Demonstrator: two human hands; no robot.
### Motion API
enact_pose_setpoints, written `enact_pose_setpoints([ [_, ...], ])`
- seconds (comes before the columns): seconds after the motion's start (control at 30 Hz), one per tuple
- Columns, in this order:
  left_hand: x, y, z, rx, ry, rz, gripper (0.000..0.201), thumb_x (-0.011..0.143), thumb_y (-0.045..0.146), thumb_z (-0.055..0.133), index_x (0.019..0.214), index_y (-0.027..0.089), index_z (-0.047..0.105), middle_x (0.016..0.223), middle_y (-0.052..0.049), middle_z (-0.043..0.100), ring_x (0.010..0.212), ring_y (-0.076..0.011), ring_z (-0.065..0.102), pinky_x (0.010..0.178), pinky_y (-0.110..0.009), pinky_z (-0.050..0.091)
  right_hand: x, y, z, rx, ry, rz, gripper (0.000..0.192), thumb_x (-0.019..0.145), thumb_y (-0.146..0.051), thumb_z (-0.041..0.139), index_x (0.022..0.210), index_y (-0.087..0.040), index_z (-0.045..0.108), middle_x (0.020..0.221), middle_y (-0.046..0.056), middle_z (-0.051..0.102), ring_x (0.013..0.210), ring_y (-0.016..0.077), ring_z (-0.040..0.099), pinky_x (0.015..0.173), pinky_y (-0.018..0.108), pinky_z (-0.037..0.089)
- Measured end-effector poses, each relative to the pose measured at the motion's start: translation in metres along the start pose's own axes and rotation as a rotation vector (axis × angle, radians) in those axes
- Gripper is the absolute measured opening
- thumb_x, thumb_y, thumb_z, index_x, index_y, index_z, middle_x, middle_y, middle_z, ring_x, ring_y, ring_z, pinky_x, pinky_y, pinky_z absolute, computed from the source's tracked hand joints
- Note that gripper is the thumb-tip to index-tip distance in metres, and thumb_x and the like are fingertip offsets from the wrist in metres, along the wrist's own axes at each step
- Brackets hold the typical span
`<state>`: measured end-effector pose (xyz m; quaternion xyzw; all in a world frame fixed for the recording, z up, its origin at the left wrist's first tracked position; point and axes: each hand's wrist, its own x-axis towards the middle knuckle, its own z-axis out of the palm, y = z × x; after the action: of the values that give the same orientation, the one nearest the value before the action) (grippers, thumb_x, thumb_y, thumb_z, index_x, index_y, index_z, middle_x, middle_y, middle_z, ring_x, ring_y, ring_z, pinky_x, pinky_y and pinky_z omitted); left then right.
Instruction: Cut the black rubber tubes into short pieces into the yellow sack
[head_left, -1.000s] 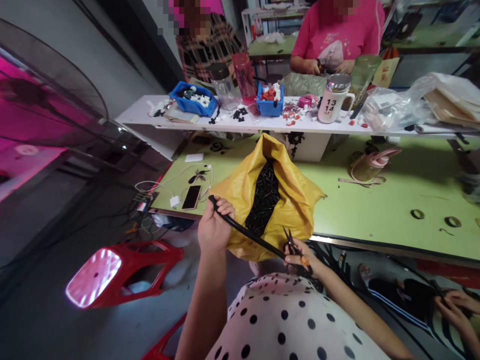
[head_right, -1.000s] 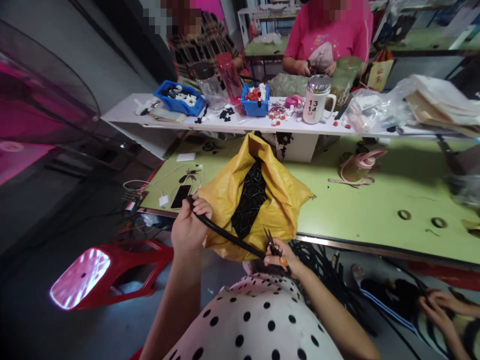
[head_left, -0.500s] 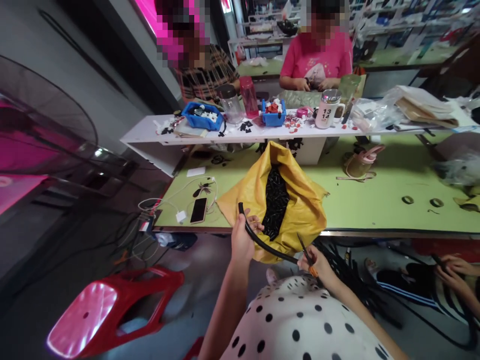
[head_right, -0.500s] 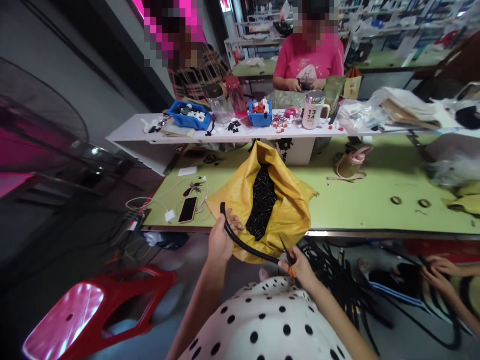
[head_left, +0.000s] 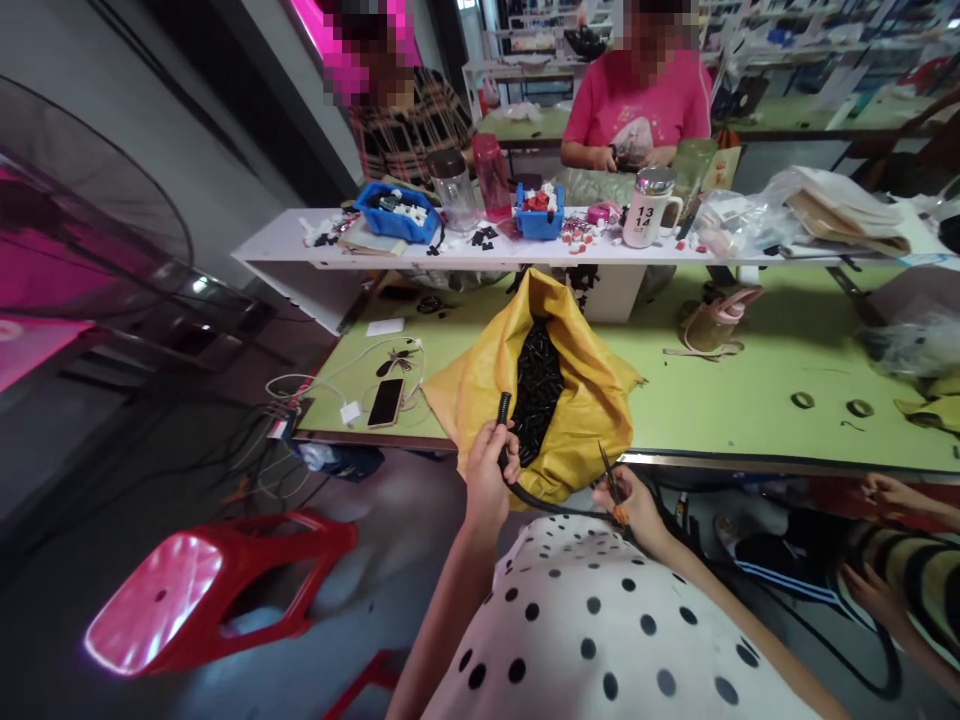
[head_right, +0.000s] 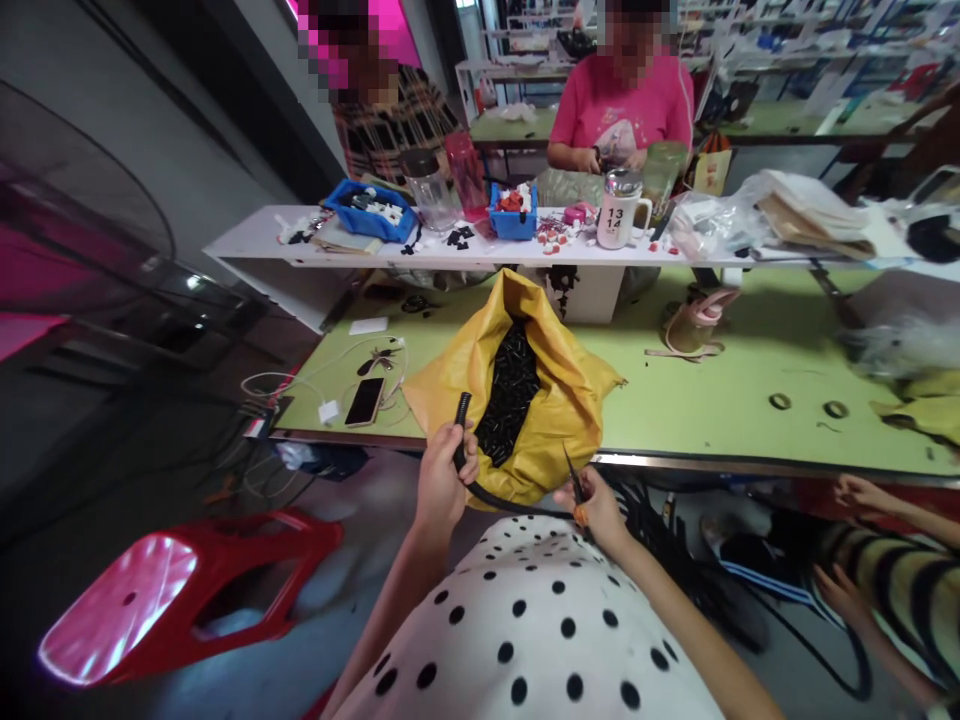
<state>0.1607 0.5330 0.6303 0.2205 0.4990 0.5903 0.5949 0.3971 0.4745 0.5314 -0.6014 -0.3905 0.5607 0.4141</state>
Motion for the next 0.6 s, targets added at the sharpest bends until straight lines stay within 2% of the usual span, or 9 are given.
enact_pose_setpoints([
  [0.07, 0.0, -0.002, -0.002, 0.121, 0.0, 0.003, 0.049, 0.075, 0.056, 0.088, 0.098, 0.017, 0.069, 0.064, 0.007, 0.053, 0.042, -0.003, 0.033, 0.041, -0.017, 0.022, 0.008, -0.009, 0.006, 0.041, 0.027, -0.003, 0.072, 0.051, -0.073, 0.1, 0.079, -0.022, 0.058, 0.067, 0.0, 0.063, 0.062, 0.0156, 0.057, 0.061, 0.03, 0.046],
  [0.17, 0.001, -0.005, -0.009, 0.274, 0.038, 0.05, 0.047, 0.077, 0.059, 0.086, 0.091, 0.017, 0.07, 0.06, 0.007, 0.05, 0.044, -0.0048, 0.033, 0.042, -0.019, 0.021, 0.008, -0.017, 0.012, 0.112, -0.053, 0.073, 0.069, 0.057, -0.074, 0.098, 0.079, -0.021, 0.059, 0.06, 0.0, 0.063, 0.051, 0.0142, 0.055, 0.051, 0.028, 0.043],
  [0.27, 0.004, -0.008, -0.016, 0.357, 0.064, 0.079, 0.047, 0.079, 0.061, 0.084, 0.089, 0.017, 0.071, 0.059, 0.006, 0.049, 0.046, -0.0064, 0.035, 0.043, -0.021, 0.024, -0.002, -0.011, 0.011, 0.15, -0.137, 0.135, 0.07, 0.062, -0.081, 0.092, 0.077, -0.02, 0.06, 0.063, 0.005, 0.068, 0.05, 0.0164, 0.059, 0.049, 0.03, 0.047],
  [0.37, 0.007, -0.009, -0.022, 0.363, 0.083, 0.068, 0.048, 0.079, 0.062, 0.083, 0.093, 0.017, 0.072, 0.06, 0.006, 0.049, 0.046, -0.0067, 0.035, 0.044, -0.021, 0.025, -0.011, 0.0, 0.001, 0.146, -0.085, 0.136, 0.072, 0.064, -0.087, 0.087, 0.073, -0.021, 0.059, 0.061, 0.005, 0.066, 0.05, 0.0181, 0.06, 0.05, 0.032, 0.048],
  [0.47, 0.011, -0.009, -0.025, 0.374, 0.085, 0.057, 0.051, 0.08, 0.063, 0.082, 0.096, 0.016, 0.072, 0.059, 0.007, 0.048, 0.047, -0.0064, 0.035, 0.044, -0.02, 0.024, -0.01, 0.001, -0.01, 0.089, -0.058, 0.12, 0.067, 0.065, -0.08, 0.091, 0.075, -0.021, 0.059, 0.064, 0.004, 0.066, 0.055, 0.0172, 0.058, 0.053, 0.032, 0.046],
  [0.6, 0.018, -0.011, -0.027, 0.383, 0.068, 0.02, 0.056, 0.078, 0.066, 0.082, 0.098, 0.015, 0.071, 0.06, 0.008, 0.046, 0.048, -0.0061, 0.036, 0.044, -0.019, 0.025, -0.001, -0.005, -0.015, -0.06, -0.097, 0.084, 0.066, 0.051, -0.064, 0.103, 0.077, -0.02, 0.061, 0.07, -0.001, 0.061, 0.065, 0.0148, 0.054, 0.061, 0.029, 0.045],
])
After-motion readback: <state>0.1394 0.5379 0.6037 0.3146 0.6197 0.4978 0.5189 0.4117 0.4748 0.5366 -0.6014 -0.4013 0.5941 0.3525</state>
